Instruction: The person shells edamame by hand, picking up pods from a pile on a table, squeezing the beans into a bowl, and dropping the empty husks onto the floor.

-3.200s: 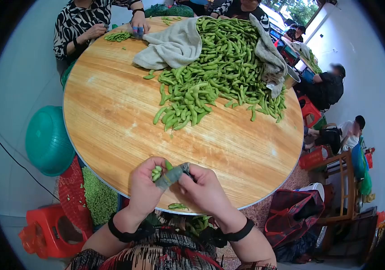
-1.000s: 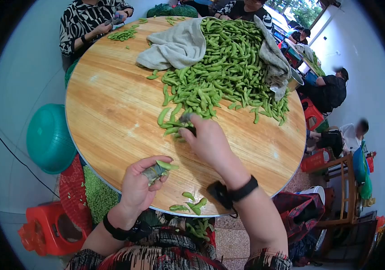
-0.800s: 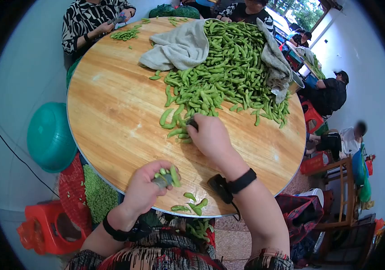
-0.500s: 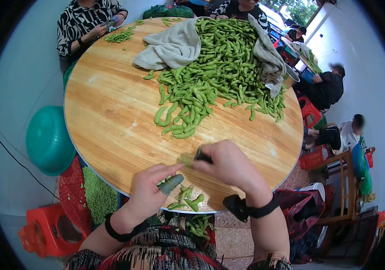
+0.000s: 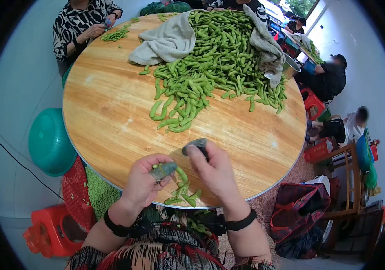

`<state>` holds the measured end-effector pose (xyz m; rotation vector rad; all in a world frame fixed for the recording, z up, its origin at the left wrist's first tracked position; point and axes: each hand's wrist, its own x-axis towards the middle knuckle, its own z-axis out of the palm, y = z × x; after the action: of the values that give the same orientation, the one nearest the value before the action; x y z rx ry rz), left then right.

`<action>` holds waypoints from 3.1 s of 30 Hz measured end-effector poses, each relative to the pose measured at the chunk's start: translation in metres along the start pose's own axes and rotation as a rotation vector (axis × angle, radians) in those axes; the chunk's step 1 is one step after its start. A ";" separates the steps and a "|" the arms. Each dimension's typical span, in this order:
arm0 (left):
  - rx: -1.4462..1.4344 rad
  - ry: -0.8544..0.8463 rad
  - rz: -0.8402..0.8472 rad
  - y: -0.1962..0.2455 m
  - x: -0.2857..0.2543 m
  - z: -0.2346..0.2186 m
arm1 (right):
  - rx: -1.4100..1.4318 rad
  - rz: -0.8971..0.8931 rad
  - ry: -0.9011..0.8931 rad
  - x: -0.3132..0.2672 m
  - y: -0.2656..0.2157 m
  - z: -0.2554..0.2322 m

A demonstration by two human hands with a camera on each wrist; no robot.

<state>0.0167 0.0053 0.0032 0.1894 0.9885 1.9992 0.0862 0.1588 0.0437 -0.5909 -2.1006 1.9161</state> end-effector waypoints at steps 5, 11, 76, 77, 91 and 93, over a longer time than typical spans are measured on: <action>-0.023 0.031 0.130 0.006 -0.001 0.000 | -0.110 0.079 -0.267 -0.020 -0.002 -0.001; -0.139 0.008 0.008 0.001 -0.001 -0.007 | 0.112 0.144 -0.292 -0.026 0.001 0.011; 0.085 -0.027 0.259 0.002 -0.005 0.004 | 0.004 -0.199 0.091 -0.016 0.010 0.036; 0.084 -0.029 0.261 0.003 -0.006 0.003 | -0.263 -0.419 0.135 -0.014 0.011 0.036; -0.265 -0.150 0.059 0.012 0.003 0.006 | 0.255 -0.032 0.082 -0.010 -0.010 0.039; -0.297 -0.171 0.038 0.014 0.004 0.003 | 0.359 -0.077 0.115 -0.007 -0.007 0.041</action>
<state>0.0069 0.0053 0.0139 0.2128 0.5767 2.0974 0.0741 0.1186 0.0464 -0.5179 -1.6306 2.0907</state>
